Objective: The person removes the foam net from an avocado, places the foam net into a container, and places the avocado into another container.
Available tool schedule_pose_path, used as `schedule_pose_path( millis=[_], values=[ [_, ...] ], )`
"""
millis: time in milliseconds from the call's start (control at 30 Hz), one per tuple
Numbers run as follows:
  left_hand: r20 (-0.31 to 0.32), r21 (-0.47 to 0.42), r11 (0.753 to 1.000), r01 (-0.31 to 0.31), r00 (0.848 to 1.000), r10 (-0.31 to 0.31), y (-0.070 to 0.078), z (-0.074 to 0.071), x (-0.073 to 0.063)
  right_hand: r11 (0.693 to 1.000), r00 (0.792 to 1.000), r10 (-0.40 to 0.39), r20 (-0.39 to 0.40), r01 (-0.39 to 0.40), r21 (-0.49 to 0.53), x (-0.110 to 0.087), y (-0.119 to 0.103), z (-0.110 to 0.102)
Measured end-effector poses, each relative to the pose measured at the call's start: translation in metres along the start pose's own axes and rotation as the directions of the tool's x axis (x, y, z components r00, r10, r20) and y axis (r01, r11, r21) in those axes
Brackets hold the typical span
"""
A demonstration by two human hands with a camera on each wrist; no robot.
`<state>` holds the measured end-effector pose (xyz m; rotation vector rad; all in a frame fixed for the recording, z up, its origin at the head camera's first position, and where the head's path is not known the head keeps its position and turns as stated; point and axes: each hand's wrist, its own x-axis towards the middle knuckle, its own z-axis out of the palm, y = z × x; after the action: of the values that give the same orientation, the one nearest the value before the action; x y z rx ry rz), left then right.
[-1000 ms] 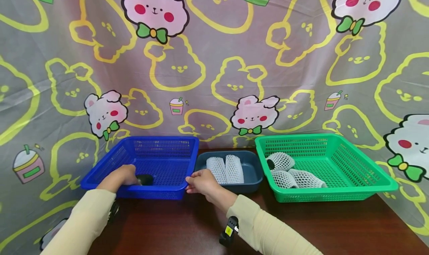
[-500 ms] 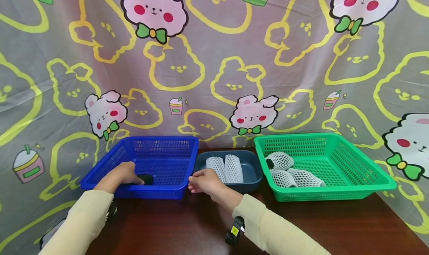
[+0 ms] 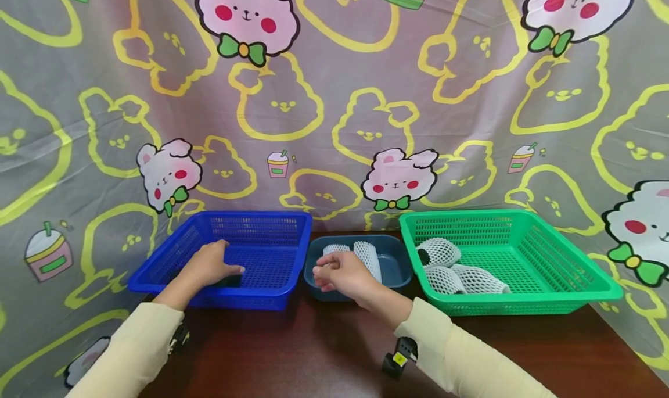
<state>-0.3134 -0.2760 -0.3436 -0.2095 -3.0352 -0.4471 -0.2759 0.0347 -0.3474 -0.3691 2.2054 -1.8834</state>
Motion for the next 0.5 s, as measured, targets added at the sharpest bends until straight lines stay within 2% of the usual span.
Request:
schedule_pose_path(
  millis=[133, 267, 500],
  values=[
    [-0.04, -0.066, 0.995, -0.071, 0.997, 0.069, 0.014, 0.005, -0.001, 0.993, 1.0, -0.01, -0.011, 0.008, -0.115, -0.007, -0.007, -0.015],
    [-0.06, -0.146, 0.981, -0.131, 0.991, 0.123, 0.03, 0.009, -0.001, 0.973, 0.998, -0.05, -0.027, 0.043, -0.226, -0.013, -0.011, -0.031],
    [-0.08, -0.284, 0.94, -0.191, 0.981, 0.176, 0.063, 0.019, -0.004, 0.948, 0.992, -0.079, -0.099, 0.044, -0.315, -0.025, -0.017, -0.057]
  ],
)
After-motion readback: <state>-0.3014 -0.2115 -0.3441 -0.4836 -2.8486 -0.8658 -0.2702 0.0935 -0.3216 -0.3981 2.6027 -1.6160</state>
